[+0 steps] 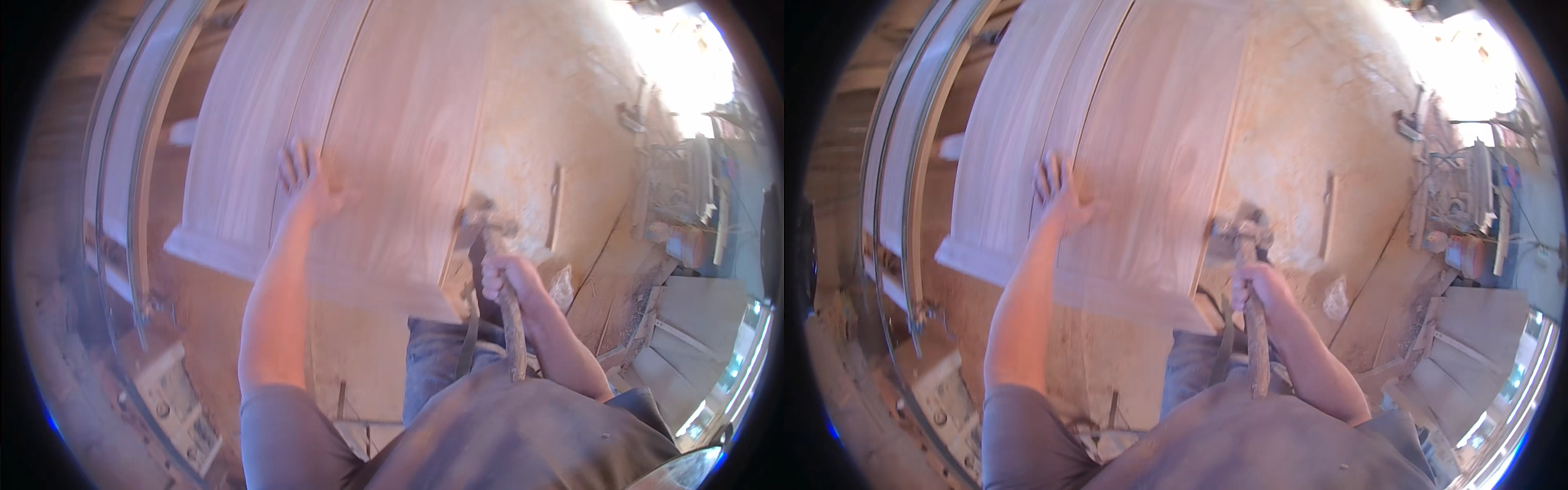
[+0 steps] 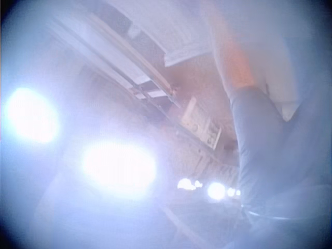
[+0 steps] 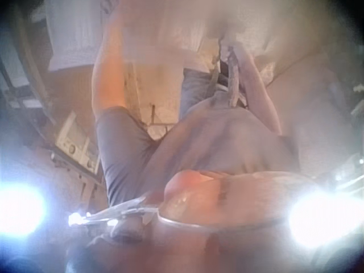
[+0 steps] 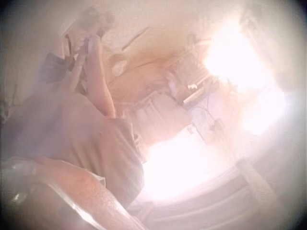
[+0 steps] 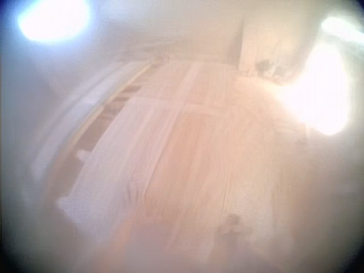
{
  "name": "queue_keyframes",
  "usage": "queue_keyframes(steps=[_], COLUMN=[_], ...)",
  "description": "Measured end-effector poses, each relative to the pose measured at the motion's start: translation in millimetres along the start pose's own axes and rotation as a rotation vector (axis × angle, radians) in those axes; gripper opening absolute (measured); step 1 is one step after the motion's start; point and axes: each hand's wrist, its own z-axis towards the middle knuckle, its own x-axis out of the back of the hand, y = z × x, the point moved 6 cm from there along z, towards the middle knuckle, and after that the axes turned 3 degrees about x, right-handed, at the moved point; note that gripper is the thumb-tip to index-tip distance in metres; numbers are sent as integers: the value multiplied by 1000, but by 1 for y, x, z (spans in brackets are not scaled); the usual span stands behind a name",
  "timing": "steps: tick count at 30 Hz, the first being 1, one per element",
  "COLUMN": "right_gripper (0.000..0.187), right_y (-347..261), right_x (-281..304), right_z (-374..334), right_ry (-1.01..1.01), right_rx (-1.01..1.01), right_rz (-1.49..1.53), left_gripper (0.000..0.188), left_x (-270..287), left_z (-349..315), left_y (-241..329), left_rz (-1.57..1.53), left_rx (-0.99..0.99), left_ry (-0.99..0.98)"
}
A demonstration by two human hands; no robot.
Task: The person assembles a wooden door by fitting panels into a frame on a workbench. They use a hammer to tap the panels into place and apply glue to the joints. The person repeatedly adjusts and repositions the panels to ensure a snug fit.
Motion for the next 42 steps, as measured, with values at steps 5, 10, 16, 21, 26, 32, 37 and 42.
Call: queue_keyframes(steps=[5,10,16,21,26,32,37,42], right_gripper=[11,17,16,17,18,22,22,18], right_y=[-50,-138,-250,-322,-345,-360,-361,-355], right_x=[25,29,31,26,-47,-28,-56,-78], right_z=[10,22,77,100,138,181,145,171], right_ry=[-15,124,50,39,-9,-193,74,-112], right_rx=[35,192,329,358,354,257,269,46], right_rz=[48,56,-60,16,55,-136,-28,16], left_gripper=[134,134,134,134,135,131,130,130], left_x=[6,0,-8,20,9,-2,27,26], left_z=[0,-1,25,69,75,78,69,67], left_y=[17,15,17,62,54,53,65,62], left_rz=[-44,-93,-240,-351,-307,-332,-391,-338], left_rx=[-22,2,365,625,610,604,584,552], left_ry=[27,55,148,139,115,90,92,167])
